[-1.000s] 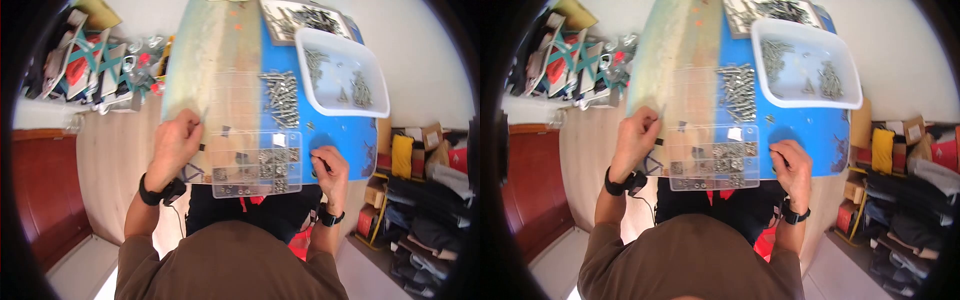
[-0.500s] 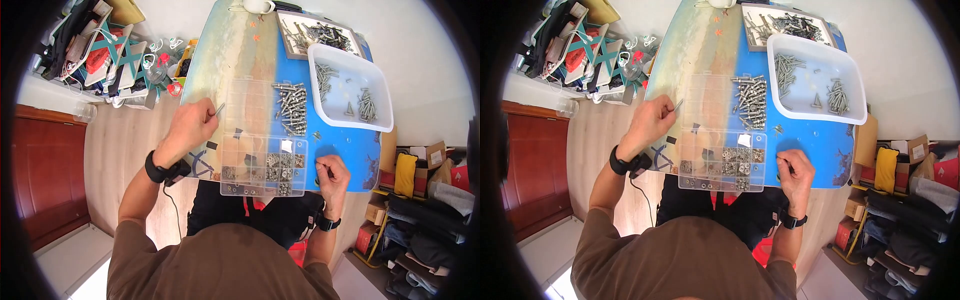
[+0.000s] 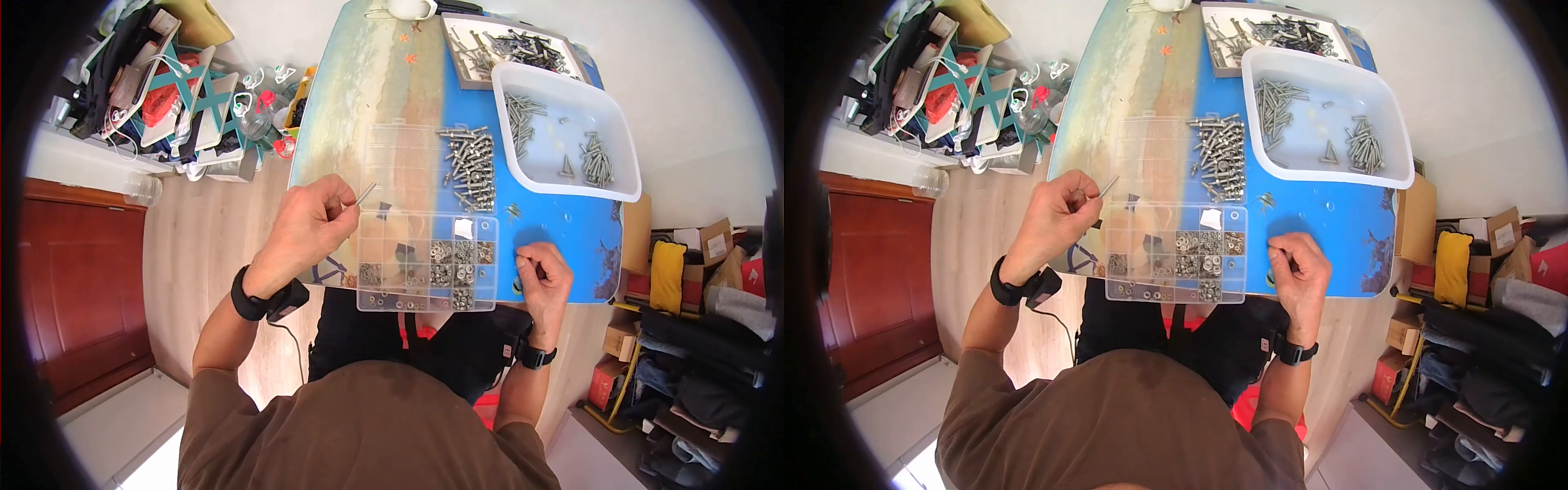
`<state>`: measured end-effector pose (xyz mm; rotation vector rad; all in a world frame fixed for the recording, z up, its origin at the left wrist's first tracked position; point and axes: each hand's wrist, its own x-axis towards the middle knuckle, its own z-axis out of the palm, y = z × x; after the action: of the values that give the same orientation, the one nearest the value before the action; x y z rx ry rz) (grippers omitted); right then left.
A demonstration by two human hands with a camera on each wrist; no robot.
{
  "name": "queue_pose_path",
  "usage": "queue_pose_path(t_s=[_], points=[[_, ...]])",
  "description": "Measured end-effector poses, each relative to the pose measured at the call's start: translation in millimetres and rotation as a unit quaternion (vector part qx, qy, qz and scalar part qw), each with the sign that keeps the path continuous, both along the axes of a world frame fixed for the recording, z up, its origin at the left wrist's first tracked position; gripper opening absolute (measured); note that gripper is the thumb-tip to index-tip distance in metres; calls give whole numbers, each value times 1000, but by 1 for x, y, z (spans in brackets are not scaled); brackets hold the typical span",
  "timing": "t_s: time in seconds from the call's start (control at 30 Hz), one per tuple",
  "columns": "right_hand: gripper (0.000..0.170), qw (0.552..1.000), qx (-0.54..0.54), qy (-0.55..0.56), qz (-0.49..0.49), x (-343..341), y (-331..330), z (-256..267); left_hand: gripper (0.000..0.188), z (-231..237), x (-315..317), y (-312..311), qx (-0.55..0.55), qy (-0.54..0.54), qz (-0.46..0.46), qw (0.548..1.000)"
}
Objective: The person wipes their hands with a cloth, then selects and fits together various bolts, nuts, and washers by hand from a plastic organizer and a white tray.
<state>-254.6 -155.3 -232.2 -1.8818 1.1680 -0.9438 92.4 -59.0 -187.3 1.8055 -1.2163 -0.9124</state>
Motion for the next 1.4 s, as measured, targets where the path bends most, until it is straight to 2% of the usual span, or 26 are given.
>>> queue_pose_path(t_s=[0.07,0.17,0.37,0.47,0.67,0.8,0.97,1.4], points=[[12,1000,-2,-3,-3,-1,0,0,7,8,-2,-6,-18,-114,-28,993],[12,1000,6,-23,0,-2,0,0,8,2,8,-26,-37,-170,-60,983],[11,999,19,-26,2,-3,-1,0,10,-13,33,-62,-45,-220,-83,971],[12,999,25,-36,2,-3,-1,1,11,-19,38,-71,-44,-235,-66,969],[12,998,21,-56,5,-4,-3,-1,15,-23,26,-75,-20,-198,20,980],[11,997,52,-51,2,-4,-1,4,15,-28,24,-76,-21,-190,24,981],[13,999,21,-47,6,-4,-4,0,14,-30,22,-75,-14,-201,-7,979],[13,998,14,-54,9,-5,-4,-3,15,-34,24,-74,-56,-196,7,979]])
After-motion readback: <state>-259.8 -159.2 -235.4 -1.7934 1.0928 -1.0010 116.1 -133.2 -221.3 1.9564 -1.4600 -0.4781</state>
